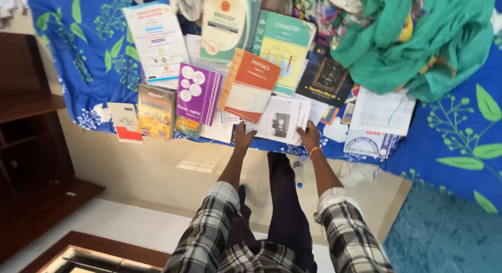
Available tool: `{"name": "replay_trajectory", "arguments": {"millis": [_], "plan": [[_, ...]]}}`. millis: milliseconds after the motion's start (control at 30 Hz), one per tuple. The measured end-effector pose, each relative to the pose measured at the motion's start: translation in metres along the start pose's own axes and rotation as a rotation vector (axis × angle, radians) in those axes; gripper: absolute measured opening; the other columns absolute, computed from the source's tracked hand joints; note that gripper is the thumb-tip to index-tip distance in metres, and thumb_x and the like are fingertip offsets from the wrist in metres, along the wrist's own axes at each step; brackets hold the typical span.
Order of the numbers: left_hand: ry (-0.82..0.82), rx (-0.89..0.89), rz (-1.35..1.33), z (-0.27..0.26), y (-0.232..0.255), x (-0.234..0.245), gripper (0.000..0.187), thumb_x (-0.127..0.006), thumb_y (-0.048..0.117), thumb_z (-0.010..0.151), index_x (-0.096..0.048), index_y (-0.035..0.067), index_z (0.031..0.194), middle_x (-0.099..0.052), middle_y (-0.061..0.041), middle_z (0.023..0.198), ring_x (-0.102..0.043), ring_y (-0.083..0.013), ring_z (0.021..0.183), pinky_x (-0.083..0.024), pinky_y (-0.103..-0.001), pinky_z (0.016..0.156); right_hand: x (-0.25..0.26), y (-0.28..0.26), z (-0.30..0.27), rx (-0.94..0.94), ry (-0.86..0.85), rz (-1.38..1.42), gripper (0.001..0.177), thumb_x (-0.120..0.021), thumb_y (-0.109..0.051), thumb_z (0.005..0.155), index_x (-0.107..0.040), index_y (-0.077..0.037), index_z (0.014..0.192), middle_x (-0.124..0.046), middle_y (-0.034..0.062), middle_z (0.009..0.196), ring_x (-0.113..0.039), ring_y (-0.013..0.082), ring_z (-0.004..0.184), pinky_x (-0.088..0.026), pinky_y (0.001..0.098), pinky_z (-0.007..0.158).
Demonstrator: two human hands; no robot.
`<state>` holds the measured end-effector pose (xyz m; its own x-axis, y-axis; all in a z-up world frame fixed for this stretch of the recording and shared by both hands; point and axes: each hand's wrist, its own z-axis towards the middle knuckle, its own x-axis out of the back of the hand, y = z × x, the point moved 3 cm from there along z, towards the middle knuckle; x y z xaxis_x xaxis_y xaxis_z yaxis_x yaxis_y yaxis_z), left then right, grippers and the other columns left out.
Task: The person organizes books and clothes in a bedroom. They pick up books from a bed, place them into a wooden wardrobe, and then fold a pair of jeans and a shirt before placing them in the wardrobe.
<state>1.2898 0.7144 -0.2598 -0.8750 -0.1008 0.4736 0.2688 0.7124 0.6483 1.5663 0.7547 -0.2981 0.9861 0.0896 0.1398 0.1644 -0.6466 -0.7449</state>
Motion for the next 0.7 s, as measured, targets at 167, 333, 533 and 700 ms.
{"name": "replay_trajectory", "arguments": {"millis": [167,333,533,700], "plan": [[-0.204,0.247,-0.329,-0.021,-0.006,0.012,0.069,-0.072,0.018,0.083,-0.049,0.000,0.145,-0.071,-0.013,0.106,-0.071,-0.0235,0.095,-0.056,-0.035,0.076,0.003,-0.010,-0.032,0.015,0.026,-0.034,0.035,-0.067,-0.003,0.092,-0.069,-0.006,0.127,-0.072,0.0020,0.086,-0.059,0.0089,0.067,-0.048,0.0267,0.057],[-0.212,0.212,-0.351,-0.058,0.001,0.027,0.058,-0.068,0.016,0.090,-0.052,0.006,0.145,-0.073,-0.005,0.099,-0.070,-0.0154,0.086,-0.057,-0.031,0.069,0.013,-0.033,-0.070,-0.019,0.016,0.110,0.029,-0.063,0.001,0.095,-0.074,0.001,0.121,-0.068,0.0037,0.084,-0.054,0.0092,0.062,-0.048,0.0285,0.051],[-0.222,0.162,-0.533,-0.114,-0.001,0.061,0.065,-0.072,0.018,0.088,-0.050,0.012,0.149,-0.068,-0.008,0.120,-0.066,-0.0177,0.102,-0.055,-0.033,0.083,0.040,-0.091,-0.134,0.070,-0.059,0.066,0.034,-0.062,0.000,0.094,-0.069,0.000,0.127,-0.072,0.0046,0.095,-0.065,0.0115,0.068,-0.057,0.0282,0.054],[-0.153,-0.017,-0.645,-0.162,-0.005,0.124,0.066,-0.069,0.022,0.093,-0.044,0.015,0.153,-0.061,-0.010,0.141,-0.062,-0.0173,0.118,-0.051,-0.032,0.093,0.043,-0.165,-0.204,0.153,-0.230,-0.030,0.033,-0.068,-0.003,0.093,-0.071,0.002,0.126,-0.073,0.0055,0.096,-0.064,0.0095,0.074,-0.055,0.0258,0.060]]}}
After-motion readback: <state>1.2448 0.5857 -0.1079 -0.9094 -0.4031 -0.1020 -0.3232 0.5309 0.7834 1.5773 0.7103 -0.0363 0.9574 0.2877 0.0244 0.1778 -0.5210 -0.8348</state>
